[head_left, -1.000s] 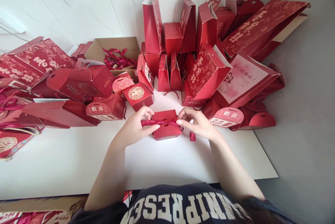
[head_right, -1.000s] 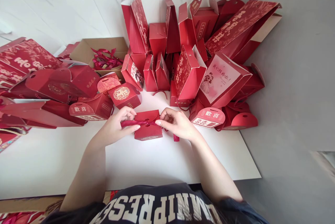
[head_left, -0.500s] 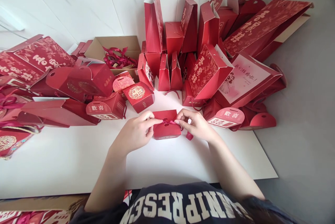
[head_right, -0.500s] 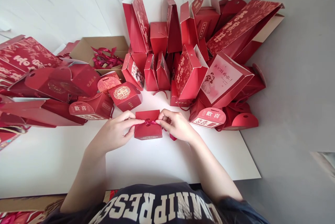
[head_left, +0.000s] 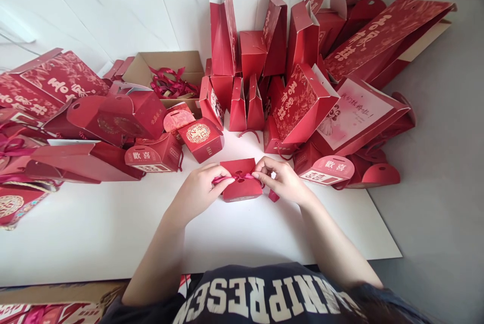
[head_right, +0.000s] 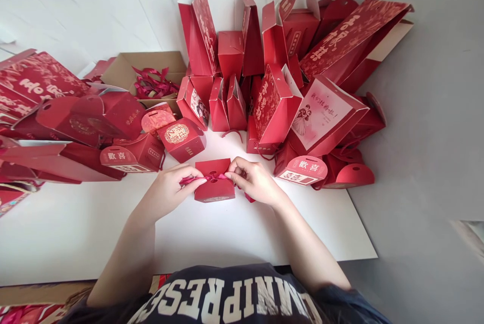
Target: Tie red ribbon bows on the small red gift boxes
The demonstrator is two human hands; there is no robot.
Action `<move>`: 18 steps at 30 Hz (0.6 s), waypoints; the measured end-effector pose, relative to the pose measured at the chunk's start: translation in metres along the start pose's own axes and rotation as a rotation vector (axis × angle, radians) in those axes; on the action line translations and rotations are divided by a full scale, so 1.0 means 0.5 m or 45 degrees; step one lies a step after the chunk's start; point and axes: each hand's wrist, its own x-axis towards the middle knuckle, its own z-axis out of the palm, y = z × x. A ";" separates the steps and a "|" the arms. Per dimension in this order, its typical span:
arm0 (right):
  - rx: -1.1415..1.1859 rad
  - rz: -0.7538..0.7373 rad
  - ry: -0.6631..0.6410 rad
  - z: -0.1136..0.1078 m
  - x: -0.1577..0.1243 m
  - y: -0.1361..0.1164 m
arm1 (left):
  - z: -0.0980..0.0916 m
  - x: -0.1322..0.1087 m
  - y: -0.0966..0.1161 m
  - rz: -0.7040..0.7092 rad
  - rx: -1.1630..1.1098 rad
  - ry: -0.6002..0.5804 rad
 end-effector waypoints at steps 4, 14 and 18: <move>0.012 0.015 -0.004 0.003 0.001 0.000 | 0.013 0.010 0.004 -0.170 -0.353 -0.129; 0.174 0.081 0.023 -0.001 0.001 -0.006 | -0.006 0.012 -0.015 -0.327 -0.402 -0.095; 0.187 0.125 0.051 -0.008 0.000 0.000 | -0.016 0.015 -0.023 -0.347 -0.504 -0.242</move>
